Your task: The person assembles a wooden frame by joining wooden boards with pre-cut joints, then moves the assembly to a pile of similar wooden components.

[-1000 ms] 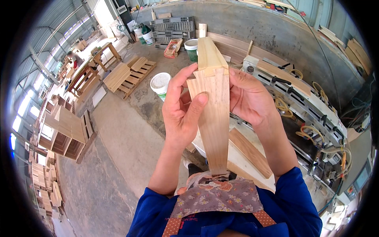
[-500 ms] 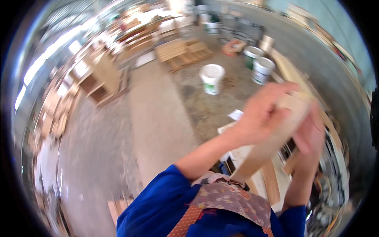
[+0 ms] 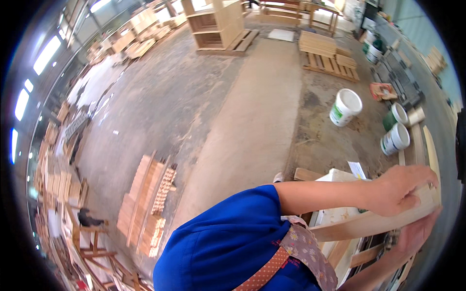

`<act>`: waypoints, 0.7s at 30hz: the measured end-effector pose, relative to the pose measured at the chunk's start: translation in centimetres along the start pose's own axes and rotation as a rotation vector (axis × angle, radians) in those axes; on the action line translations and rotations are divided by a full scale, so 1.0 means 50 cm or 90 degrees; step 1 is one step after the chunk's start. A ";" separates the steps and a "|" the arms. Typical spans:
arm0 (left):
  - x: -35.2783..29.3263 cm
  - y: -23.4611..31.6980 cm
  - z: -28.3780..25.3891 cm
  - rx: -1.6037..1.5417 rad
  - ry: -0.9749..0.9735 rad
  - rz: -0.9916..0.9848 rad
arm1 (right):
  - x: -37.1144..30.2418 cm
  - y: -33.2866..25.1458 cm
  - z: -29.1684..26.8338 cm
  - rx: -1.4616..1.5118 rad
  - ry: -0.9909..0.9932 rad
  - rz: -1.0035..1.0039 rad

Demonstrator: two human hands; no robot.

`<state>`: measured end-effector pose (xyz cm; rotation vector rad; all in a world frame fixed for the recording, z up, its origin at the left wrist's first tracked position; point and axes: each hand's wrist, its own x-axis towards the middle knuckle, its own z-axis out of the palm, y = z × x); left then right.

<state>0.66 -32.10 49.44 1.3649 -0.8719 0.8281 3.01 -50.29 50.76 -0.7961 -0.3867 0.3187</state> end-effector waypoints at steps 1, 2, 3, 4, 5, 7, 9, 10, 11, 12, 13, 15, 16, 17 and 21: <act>-0.005 -0.005 -0.006 -0.003 0.011 0.006 | 0.009 0.014 0.049 -0.020 0.170 -0.024; -0.010 -0.006 -0.017 0.006 0.017 0.002 | 0.019 0.027 0.079 -0.047 0.337 -0.047; -0.012 -0.001 -0.028 0.013 0.019 0.002 | 0.023 0.038 0.076 -0.112 0.267 -0.061; -0.015 0.003 -0.038 0.018 0.021 0.001 | 0.029 0.043 0.079 -0.100 0.278 -0.047; -0.019 0.007 -0.047 0.031 0.032 0.003 | 0.034 0.046 0.086 -0.089 0.291 -0.033; -0.021 0.011 -0.058 0.048 0.048 0.008 | 0.043 0.055 0.102 -0.085 0.290 -0.022; -0.026 0.014 -0.064 0.065 0.061 0.003 | 0.052 0.063 0.087 -0.095 0.261 -0.025; -0.029 0.014 -0.065 0.073 0.066 0.001 | 0.053 0.067 0.089 -0.164 0.204 -0.056; -0.030 0.015 -0.067 0.075 0.068 -0.006 | 0.052 0.073 0.094 -0.232 0.147 -0.088; -0.033 0.017 -0.068 0.077 0.073 -0.012 | 0.051 0.076 0.099 -0.301 0.089 -0.119; -0.035 0.018 -0.068 0.078 0.077 -0.019 | 0.051 0.078 0.098 -0.346 0.082 -0.135; -0.040 0.012 -0.064 0.091 0.102 -0.002 | 0.052 0.079 0.094 -0.434 0.063 -0.169; -0.043 0.011 -0.063 0.099 0.115 0.008 | 0.053 0.077 0.083 -0.438 0.061 -0.166; -0.045 0.014 -0.062 0.088 0.109 -0.014 | 0.054 0.071 0.066 -0.442 0.058 -0.163; -0.047 0.026 -0.062 0.072 0.100 -0.058 | 0.057 0.065 0.059 -0.465 0.042 -0.172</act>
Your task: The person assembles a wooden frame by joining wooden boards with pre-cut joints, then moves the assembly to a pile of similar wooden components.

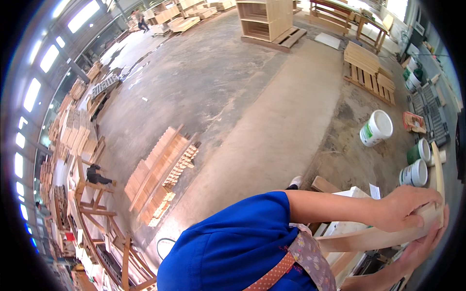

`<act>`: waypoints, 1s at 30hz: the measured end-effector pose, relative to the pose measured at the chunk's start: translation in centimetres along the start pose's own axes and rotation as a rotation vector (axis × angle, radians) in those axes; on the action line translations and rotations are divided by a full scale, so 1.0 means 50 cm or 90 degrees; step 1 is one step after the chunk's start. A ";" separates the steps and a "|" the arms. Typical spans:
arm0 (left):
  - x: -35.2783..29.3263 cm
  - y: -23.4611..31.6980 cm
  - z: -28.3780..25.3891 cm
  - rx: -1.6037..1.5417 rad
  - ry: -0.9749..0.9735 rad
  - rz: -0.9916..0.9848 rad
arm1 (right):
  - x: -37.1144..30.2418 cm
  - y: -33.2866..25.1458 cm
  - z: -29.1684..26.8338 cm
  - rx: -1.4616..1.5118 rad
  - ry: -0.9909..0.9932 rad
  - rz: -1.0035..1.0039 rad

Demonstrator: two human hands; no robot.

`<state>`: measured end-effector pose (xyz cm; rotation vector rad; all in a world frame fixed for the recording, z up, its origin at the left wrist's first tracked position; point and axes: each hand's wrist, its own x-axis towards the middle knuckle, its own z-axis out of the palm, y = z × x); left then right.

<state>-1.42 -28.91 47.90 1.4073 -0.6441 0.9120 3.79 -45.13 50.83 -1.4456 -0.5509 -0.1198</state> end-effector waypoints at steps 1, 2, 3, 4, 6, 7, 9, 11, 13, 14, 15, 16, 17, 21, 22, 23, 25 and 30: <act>0.000 0.000 0.000 -0.004 0.002 -0.002 | 0.002 -0.001 0.006 0.020 0.004 0.004; -0.001 0.003 -0.003 0.002 0.008 0.003 | 0.000 -0.005 0.016 0.041 0.008 0.009; -0.003 0.005 -0.006 0.007 0.012 0.009 | -0.003 -0.007 0.026 0.062 0.014 0.013; -0.004 0.007 -0.008 0.012 0.016 0.014 | -0.006 -0.009 0.037 0.092 0.008 0.019; -0.005 0.007 -0.013 0.029 0.029 0.027 | -0.010 -0.010 0.055 0.151 -0.001 0.031; -0.006 0.007 -0.015 0.036 0.034 0.033 | -0.010 -0.005 0.054 0.193 -0.025 0.062; -0.008 0.009 -0.017 0.034 0.025 0.013 | -0.010 0.014 0.037 0.277 -0.070 0.122; -0.008 0.016 -0.019 0.034 0.015 0.001 | -0.002 0.077 -0.030 0.149 -0.092 0.110; -0.011 0.017 -0.018 0.033 0.005 -0.010 | -0.001 0.085 -0.035 0.191 -0.093 0.160; -0.010 0.020 -0.017 0.035 0.012 -0.007 | 0.002 0.084 -0.039 0.296 -0.084 0.214; -0.008 0.026 -0.016 0.037 0.022 -0.005 | 0.003 0.083 -0.038 0.275 -0.076 0.212; -0.007 0.029 -0.014 0.039 0.030 -0.002 | 0.002 0.083 -0.037 0.255 -0.068 0.210; -0.008 0.029 -0.013 0.033 0.026 -0.011 | 0.001 0.088 -0.041 0.110 -0.060 0.151; -0.012 0.031 -0.010 0.010 0.011 -0.063 | -0.002 0.083 -0.042 0.218 -0.046 0.196; -0.012 0.031 -0.009 0.004 0.004 -0.081 | -0.002 0.084 -0.045 0.238 -0.037 0.211; -0.012 0.027 -0.006 0.009 0.007 -0.061 | -0.002 0.085 -0.048 0.257 -0.028 0.225; -0.011 0.023 -0.001 0.027 0.019 -0.021 | 0.000 0.082 -0.052 0.089 -0.058 0.139; -0.011 0.032 0.011 -0.006 0.007 -0.044 | 0.005 0.093 -0.097 -0.258 -0.080 -0.061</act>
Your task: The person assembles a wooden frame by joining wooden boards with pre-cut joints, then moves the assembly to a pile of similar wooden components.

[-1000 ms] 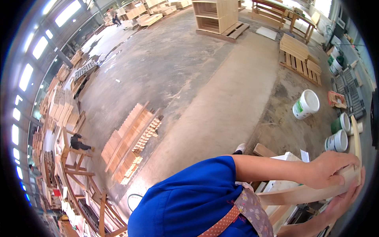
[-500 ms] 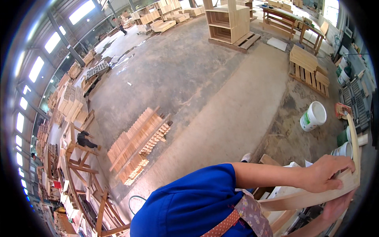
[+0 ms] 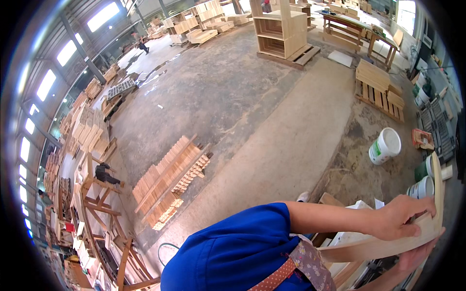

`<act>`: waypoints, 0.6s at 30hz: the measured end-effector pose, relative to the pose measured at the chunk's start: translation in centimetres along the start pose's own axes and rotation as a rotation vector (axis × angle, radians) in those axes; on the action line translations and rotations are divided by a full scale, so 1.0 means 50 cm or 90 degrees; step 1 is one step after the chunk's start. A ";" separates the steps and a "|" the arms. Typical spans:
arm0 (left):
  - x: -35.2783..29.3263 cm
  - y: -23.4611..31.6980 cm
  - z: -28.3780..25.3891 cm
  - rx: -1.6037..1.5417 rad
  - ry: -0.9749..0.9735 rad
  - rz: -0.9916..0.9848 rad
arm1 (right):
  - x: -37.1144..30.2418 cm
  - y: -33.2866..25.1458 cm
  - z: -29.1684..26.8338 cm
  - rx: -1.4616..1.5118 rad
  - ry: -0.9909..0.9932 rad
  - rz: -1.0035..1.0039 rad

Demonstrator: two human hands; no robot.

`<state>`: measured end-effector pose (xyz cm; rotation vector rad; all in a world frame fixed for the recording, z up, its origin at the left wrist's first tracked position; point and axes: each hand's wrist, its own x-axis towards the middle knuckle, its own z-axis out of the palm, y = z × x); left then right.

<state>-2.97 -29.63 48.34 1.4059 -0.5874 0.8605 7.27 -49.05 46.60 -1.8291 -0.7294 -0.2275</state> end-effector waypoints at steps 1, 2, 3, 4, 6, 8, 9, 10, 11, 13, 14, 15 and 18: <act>-0.001 0.001 0.000 -0.008 -0.014 -0.022 | 0.003 0.003 -0.002 0.022 0.007 0.020; 0.000 0.000 0.001 -0.004 -0.010 -0.015 | 0.005 0.005 -0.004 0.064 0.004 0.062; 0.000 0.000 0.001 0.000 -0.007 -0.008 | 0.007 0.008 -0.002 0.184 -0.014 0.115; 0.000 -0.001 0.001 0.003 -0.003 -0.001 | 0.009 0.010 -0.001 0.301 -0.021 0.171; -0.002 -0.008 -0.003 0.014 -0.020 -0.009 | 0.013 0.024 0.010 0.543 -0.054 0.247; -0.003 -0.007 -0.005 0.018 -0.028 -0.014 | 0.005 0.037 0.011 0.480 -0.055 0.218; -0.003 -0.007 -0.006 0.016 -0.027 -0.017 | 0.001 0.041 0.011 0.372 -0.048 0.177; -0.004 -0.009 -0.006 0.015 -0.026 -0.021 | 0.003 0.017 0.022 0.484 -0.006 0.243; -0.003 -0.013 -0.006 0.014 -0.025 -0.020 | 0.004 -0.011 0.035 0.596 0.037 0.309; -0.005 -0.018 -0.005 0.012 -0.021 -0.014 | 0.007 -0.037 0.046 0.718 0.095 0.372; -0.005 -0.016 -0.003 0.008 -0.017 -0.006 | 0.009 -0.039 0.047 0.730 0.110 0.370; -0.004 -0.010 -0.003 0.002 -0.013 0.004 | 0.011 -0.040 0.049 0.740 0.125 0.367; -0.004 -0.001 -0.002 -0.009 -0.036 -0.015 | 0.035 0.020 0.011 0.868 -0.429 0.137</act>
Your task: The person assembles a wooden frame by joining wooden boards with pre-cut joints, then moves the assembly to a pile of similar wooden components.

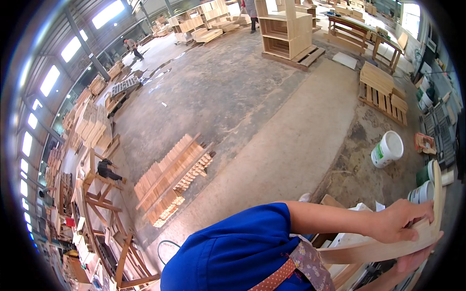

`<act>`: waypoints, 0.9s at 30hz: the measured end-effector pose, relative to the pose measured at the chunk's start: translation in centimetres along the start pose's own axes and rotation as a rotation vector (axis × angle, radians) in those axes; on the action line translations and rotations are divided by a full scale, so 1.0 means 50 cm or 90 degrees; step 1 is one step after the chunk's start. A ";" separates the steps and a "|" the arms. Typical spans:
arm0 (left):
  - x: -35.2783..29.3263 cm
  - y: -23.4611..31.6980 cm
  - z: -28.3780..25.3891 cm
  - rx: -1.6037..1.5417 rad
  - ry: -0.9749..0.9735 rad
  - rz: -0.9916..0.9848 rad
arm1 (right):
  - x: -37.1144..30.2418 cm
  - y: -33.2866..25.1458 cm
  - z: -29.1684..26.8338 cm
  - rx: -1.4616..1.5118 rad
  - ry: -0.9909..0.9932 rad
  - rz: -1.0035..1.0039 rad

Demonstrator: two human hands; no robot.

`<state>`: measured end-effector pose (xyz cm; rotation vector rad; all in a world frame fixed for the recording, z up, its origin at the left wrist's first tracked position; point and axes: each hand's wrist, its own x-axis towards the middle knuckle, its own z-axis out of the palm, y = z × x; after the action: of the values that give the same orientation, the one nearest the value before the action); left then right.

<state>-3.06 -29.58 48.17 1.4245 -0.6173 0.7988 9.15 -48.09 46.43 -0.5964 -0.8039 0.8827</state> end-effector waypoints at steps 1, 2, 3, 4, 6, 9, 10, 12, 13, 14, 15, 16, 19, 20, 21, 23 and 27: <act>-0.001 -0.004 0.001 0.004 -0.011 -0.021 | 0.018 0.009 0.042 0.031 0.208 -0.030; -0.006 -0.015 -0.002 0.018 -0.007 -0.024 | 0.057 0.028 0.126 0.065 0.415 -0.051; -0.013 -0.023 -0.007 0.031 -0.001 -0.024 | 0.066 0.035 0.131 0.068 0.410 -0.042; -0.015 -0.023 -0.008 0.033 -0.003 -0.018 | 0.066 0.037 0.140 0.056 0.387 -0.042; -0.013 -0.014 -0.006 0.016 0.000 -0.004 | 0.038 0.034 0.055 -0.010 -0.078 0.020; -0.012 -0.018 -0.002 0.007 0.000 0.002 | 0.020 0.037 0.029 -0.014 -0.085 -0.004; -0.013 -0.020 -0.001 0.007 0.000 0.002 | 0.017 0.037 0.032 -0.001 -0.013 -0.011; -0.015 -0.020 -0.002 0.021 0.002 -0.006 | 0.016 0.042 0.043 0.034 0.136 -0.020; -0.017 -0.019 -0.003 0.029 0.003 -0.010 | 0.016 0.044 0.046 0.046 0.176 -0.022; -0.018 -0.018 -0.003 0.029 0.005 -0.013 | 0.014 0.044 0.045 0.054 0.205 -0.021; -0.018 -0.017 -0.004 0.029 0.007 -0.014 | 0.011 0.044 0.044 0.061 0.222 -0.020; -0.019 -0.015 -0.005 0.029 0.009 -0.016 | 0.007 0.045 0.044 0.068 0.234 -0.016; -0.023 -0.011 -0.006 0.025 0.010 -0.049 | -0.012 0.043 0.043 0.086 0.265 -0.015; -0.023 -0.011 -0.007 0.035 0.013 -0.036 | -0.021 0.040 0.044 0.092 0.277 -0.016; -0.020 -0.014 0.000 0.034 0.012 -0.029 | -0.039 0.030 0.043 0.094 0.295 -0.021; -0.012 -0.022 0.001 0.032 -0.002 -0.024 | -0.056 0.021 0.035 0.113 0.318 -0.030; -0.027 -0.037 -0.018 0.066 0.029 -0.116 | -0.033 0.076 0.041 0.140 0.327 -0.050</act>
<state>-2.51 -28.80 45.92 1.5292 -0.4095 0.7253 5.20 -47.29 44.19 -0.5592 -0.2595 0.6903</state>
